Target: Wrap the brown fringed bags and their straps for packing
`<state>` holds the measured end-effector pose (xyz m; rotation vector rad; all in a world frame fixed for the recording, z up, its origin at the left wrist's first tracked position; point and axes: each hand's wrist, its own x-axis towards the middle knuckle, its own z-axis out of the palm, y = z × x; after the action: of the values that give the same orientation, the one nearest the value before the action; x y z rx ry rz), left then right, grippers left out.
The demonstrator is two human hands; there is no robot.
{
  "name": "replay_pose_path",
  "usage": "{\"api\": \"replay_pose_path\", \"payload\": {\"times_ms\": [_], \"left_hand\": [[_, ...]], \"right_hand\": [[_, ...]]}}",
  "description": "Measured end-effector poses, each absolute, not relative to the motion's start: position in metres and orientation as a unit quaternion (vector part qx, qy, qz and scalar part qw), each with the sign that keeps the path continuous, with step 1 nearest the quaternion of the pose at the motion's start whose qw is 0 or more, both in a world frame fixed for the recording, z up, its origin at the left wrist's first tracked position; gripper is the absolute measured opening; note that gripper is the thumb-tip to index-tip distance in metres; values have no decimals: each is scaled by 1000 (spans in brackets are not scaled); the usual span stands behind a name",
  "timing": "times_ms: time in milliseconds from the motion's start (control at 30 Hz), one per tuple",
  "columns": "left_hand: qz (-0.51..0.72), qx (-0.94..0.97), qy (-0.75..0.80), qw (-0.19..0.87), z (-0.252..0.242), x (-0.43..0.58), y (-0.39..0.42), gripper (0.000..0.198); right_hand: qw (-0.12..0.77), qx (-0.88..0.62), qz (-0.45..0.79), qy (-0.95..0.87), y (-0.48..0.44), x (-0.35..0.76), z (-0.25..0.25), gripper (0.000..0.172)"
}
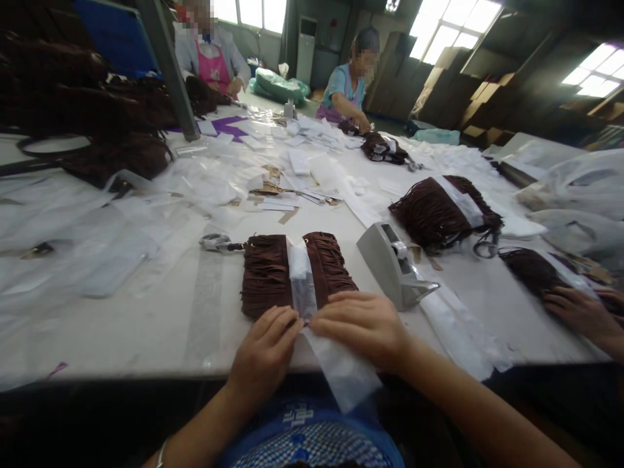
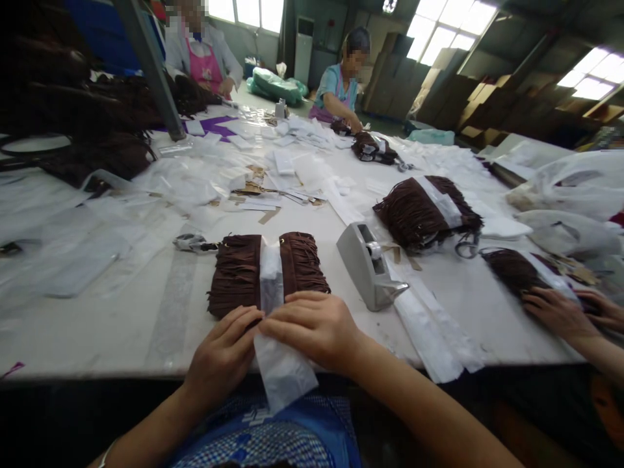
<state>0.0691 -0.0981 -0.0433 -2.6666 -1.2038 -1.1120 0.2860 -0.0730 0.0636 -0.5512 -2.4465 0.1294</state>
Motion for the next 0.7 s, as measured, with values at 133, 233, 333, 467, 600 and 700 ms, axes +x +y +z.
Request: {"api": "replay_pose_path", "payload": {"times_ms": [133, 233, 333, 467, 600, 700], "left_hand": [[-356, -845, -400, -1, -41, 70, -101, 28], [-370, -829, -419, -16, -41, 70, -99, 32], [-382, -808, -446, -46, -39, 70, -95, 33], [-389, -807, -440, -60, -34, 71, -87, 30], [-394, -811, -431, -36, -30, 73, -77, 28], [-392, -816, -425, -5, -30, 75, -71, 26]], "right_hand": [[333, -282, 112, -893, -28, 276, 56, 21], [325, -336, 155, -870, 3, 267, 43, 19], [316, -402, 179, -840, 28, 261, 23, 10], [318, -471, 182, -802, 49, 262, 2, 13], [306, -478, 163, -807, 58, 262, -4, 16], [284, -470, 135, -825, 64, 261, -2, 16]]}}
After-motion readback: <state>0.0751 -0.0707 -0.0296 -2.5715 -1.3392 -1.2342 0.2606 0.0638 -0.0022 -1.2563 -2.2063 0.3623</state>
